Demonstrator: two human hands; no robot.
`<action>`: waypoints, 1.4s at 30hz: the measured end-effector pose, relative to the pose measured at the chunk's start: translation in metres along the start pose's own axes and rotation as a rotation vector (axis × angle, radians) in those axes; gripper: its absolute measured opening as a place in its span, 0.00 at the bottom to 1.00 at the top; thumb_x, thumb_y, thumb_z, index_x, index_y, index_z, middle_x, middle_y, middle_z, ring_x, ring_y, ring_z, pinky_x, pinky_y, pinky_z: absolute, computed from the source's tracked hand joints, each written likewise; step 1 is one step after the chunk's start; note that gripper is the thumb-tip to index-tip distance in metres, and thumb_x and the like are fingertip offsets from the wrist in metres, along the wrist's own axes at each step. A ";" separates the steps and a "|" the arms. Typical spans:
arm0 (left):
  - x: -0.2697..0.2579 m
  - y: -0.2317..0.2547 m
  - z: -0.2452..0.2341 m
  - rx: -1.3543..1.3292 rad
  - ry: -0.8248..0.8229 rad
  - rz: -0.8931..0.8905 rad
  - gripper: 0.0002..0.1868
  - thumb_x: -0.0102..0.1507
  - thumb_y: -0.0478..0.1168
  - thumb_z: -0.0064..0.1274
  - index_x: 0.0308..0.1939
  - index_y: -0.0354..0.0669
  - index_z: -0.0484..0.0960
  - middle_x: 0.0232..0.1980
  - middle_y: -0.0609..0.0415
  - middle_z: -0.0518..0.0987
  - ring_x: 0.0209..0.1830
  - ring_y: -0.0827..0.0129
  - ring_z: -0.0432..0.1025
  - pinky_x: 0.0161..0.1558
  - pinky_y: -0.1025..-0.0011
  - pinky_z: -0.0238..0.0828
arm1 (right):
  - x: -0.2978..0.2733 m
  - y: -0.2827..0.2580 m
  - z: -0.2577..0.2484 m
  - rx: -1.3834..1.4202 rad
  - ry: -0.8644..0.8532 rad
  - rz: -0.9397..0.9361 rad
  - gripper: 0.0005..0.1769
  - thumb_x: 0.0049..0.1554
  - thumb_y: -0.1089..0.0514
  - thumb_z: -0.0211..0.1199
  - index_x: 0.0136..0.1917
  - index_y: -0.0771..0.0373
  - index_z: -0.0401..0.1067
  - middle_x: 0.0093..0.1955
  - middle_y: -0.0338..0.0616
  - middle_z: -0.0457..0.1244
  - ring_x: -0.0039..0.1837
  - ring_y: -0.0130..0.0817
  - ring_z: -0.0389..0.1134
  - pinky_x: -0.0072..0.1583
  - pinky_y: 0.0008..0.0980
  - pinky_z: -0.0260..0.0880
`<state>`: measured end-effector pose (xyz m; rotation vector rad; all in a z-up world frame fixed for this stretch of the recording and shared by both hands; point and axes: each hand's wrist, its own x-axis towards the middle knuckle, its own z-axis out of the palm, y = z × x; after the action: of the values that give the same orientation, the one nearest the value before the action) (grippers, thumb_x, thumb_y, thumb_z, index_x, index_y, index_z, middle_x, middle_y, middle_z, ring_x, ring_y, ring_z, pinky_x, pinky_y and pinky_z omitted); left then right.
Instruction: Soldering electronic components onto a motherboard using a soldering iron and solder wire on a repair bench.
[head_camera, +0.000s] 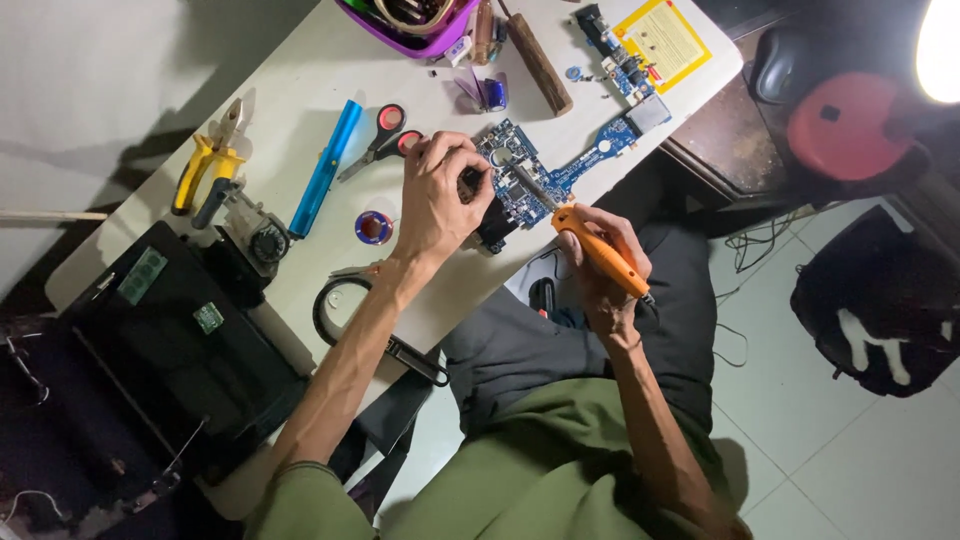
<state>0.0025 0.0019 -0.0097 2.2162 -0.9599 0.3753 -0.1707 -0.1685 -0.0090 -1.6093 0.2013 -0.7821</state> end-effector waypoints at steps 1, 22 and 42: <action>-0.001 -0.001 0.001 -0.002 0.000 0.001 0.06 0.60 0.41 0.62 0.36 0.51 0.79 0.46 0.63 0.74 0.56 0.67 0.75 0.66 0.60 0.58 | -0.001 0.000 -0.001 -0.002 0.001 0.000 0.23 0.57 0.66 0.72 0.65 0.67 0.73 0.49 0.59 0.67 0.41 0.42 0.70 0.45 0.34 0.75; -0.002 -0.003 -0.003 -0.033 -0.037 -0.050 0.05 0.60 0.41 0.62 0.36 0.52 0.81 0.46 0.64 0.75 0.57 0.69 0.76 0.65 0.59 0.60 | 0.001 -0.002 -0.001 -0.010 0.025 0.024 0.22 0.56 0.66 0.72 0.64 0.66 0.74 0.47 0.56 0.68 0.38 0.34 0.67 0.43 0.27 0.71; -0.005 0.000 -0.012 -0.050 0.051 -0.063 0.05 0.55 0.40 0.62 0.33 0.52 0.82 0.43 0.64 0.76 0.48 0.65 0.79 0.60 0.59 0.64 | 0.001 -0.026 0.014 -0.104 0.121 0.095 0.22 0.57 0.56 0.76 0.62 0.65 0.76 0.44 0.51 0.68 0.40 0.28 0.68 0.46 0.27 0.71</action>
<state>-0.0007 0.0133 -0.0035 2.1761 -0.8610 0.3731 -0.1694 -0.1520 0.0154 -1.6385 0.4084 -0.8071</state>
